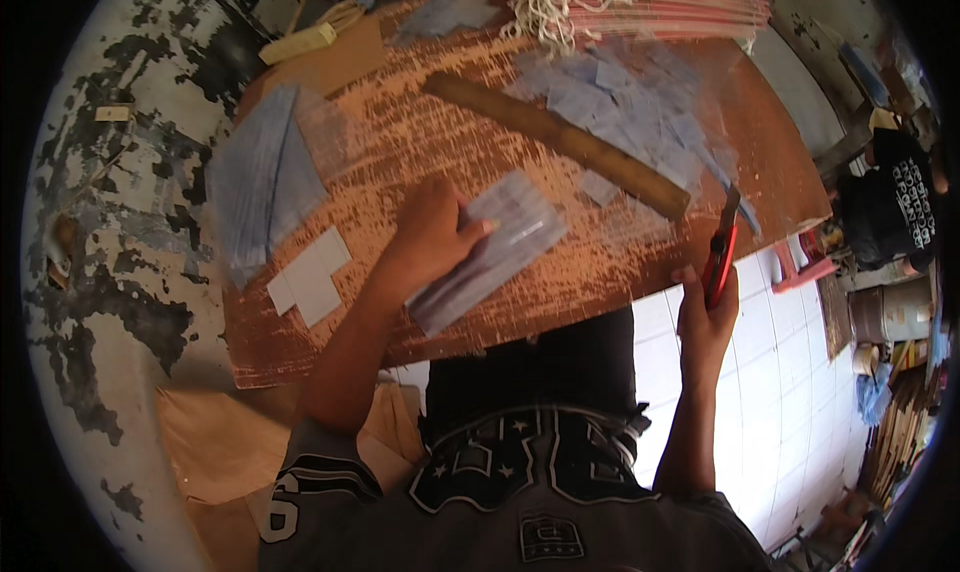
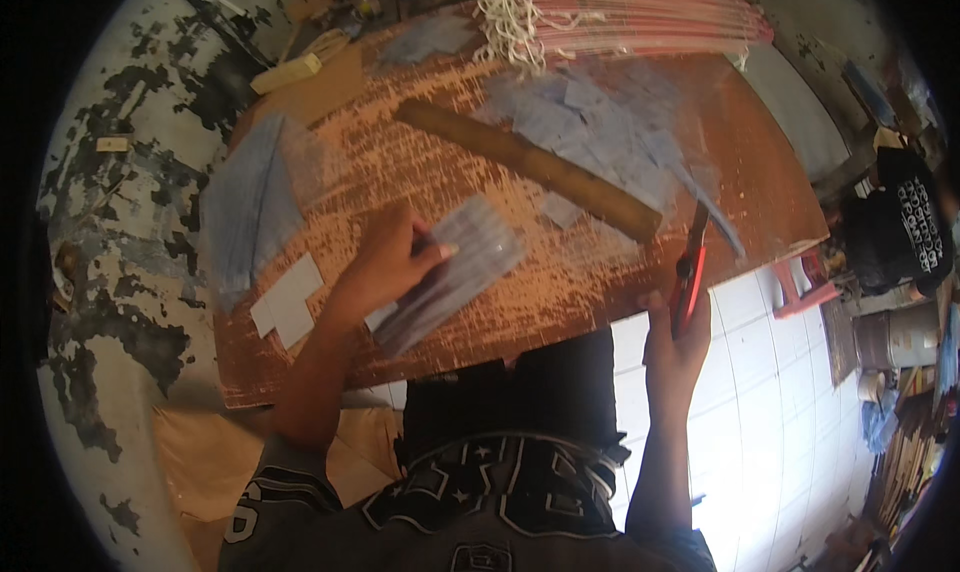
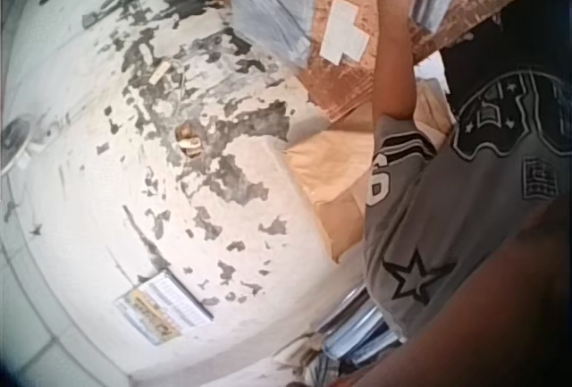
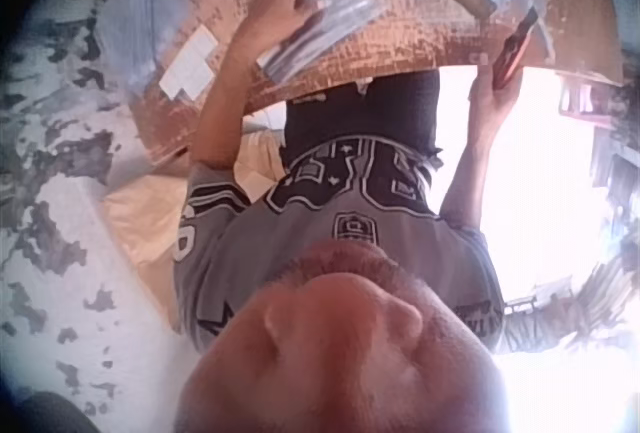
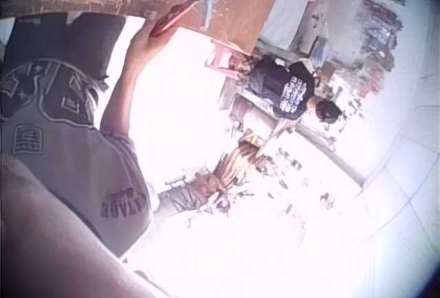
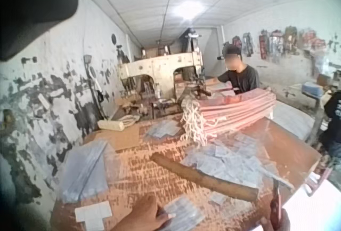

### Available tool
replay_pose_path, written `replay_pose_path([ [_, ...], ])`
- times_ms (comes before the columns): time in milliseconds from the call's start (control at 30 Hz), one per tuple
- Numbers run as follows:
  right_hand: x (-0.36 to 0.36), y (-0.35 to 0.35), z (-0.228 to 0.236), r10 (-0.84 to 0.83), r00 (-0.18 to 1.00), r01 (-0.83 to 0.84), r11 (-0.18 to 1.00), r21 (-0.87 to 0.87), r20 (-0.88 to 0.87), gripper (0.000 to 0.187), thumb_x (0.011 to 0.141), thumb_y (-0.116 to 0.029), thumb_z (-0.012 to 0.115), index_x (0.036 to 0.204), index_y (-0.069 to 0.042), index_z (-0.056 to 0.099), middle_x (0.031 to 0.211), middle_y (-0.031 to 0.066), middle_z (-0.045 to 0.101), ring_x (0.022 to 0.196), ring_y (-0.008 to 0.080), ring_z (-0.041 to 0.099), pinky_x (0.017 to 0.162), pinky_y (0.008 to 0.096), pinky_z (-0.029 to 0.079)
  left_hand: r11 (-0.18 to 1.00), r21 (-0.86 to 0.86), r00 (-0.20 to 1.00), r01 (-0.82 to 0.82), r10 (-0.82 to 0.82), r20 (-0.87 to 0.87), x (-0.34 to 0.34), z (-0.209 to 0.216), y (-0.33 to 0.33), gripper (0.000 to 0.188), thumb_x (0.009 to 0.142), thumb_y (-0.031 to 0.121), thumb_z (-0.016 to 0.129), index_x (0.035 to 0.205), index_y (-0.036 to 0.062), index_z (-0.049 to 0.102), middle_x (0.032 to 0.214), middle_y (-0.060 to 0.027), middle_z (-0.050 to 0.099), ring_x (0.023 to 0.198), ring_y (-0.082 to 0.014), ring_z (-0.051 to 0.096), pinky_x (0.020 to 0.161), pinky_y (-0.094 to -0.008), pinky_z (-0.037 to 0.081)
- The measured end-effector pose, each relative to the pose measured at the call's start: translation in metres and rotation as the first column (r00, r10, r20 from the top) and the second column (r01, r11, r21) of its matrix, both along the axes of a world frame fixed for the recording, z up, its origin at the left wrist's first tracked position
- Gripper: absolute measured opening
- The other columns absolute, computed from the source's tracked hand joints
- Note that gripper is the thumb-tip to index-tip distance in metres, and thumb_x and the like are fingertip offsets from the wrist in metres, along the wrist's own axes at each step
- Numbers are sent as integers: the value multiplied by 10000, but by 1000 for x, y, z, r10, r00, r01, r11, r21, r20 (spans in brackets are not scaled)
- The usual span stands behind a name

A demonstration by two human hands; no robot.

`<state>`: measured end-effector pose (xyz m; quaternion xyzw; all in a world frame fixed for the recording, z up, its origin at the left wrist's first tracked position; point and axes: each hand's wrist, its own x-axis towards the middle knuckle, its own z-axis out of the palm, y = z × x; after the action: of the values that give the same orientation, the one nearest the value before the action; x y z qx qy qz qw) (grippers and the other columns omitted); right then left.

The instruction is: The person uses a ruler and a red utility knife to cut a translucent plastic sheet on a wooden workbench. They measure the sheet, score it along the ruler, and then snap it to separate the pieces. The person handles the cut pieces, stacking them on the table.

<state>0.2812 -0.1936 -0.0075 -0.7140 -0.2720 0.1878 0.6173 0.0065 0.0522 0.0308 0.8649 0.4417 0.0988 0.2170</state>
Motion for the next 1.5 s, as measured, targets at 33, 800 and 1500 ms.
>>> replay_pose_path([
  [33,-2,-2,-1,-2,1000,2,1000,-5,1,271,1097,-179,672,1308,-26,597,917,22,735,526,7,435,452,202,327,1000,15,1000,20,-20,-8,0,-5,-1,465,928,382,861,1020,-5,621,1055,-184,604,1026,-335,581,933,-463,484],
  [800,-39,16,12,329,937,-309,937,163,-117,285,1154,-239,594,1344,-29,563,901,32,698,709,74,609,645,243,501,997,-37,991,68,-63,117,5,57,-26,310,967,232,822,1093,-30,715,847,-150,702,792,-251,691,771,-422,523],
  [1500,-96,73,42,530,810,-553,833,24,249,365,1149,-259,601,1389,1,510,868,167,649,734,298,666,696,415,517,927,354,991,120,-135,17,4,54,-53,223,979,195,768,1089,18,692,999,-180,721,923,-403,713,801,-503,552],
])
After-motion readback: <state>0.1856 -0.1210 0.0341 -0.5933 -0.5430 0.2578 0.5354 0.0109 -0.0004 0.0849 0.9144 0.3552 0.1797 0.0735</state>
